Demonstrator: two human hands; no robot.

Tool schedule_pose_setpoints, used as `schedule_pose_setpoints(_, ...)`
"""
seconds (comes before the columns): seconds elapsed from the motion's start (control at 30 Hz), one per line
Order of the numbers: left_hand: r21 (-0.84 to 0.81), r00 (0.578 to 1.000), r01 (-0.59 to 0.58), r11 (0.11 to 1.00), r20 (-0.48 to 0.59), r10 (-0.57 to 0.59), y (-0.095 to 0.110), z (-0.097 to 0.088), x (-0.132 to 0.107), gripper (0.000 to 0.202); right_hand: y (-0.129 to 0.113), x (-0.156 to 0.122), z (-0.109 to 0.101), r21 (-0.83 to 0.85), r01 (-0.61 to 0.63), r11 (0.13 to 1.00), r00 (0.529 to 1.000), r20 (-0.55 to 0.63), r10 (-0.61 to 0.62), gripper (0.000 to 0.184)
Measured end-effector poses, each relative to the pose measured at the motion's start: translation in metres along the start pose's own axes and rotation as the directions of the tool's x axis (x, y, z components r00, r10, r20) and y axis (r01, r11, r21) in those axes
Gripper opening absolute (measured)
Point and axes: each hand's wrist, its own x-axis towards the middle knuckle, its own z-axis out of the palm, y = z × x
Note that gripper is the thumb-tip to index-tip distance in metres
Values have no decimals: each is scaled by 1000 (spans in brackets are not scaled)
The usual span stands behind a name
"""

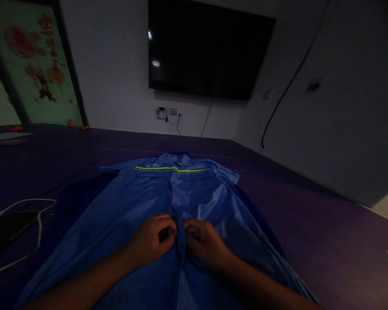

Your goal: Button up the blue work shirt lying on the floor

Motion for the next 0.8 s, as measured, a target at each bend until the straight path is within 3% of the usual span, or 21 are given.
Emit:
schedule_pose_setpoints(0.3,-10,1000,2,1000,7,-2,0,0,0,12,-1,0,1,-187,39,982,997,-51,-49,17)
schedule_pose_setpoints(0.8,-56,999,14,998,34,-12,-2,0,0,12,-5,-2,2,-113,41,993,998,-40,-46,11)
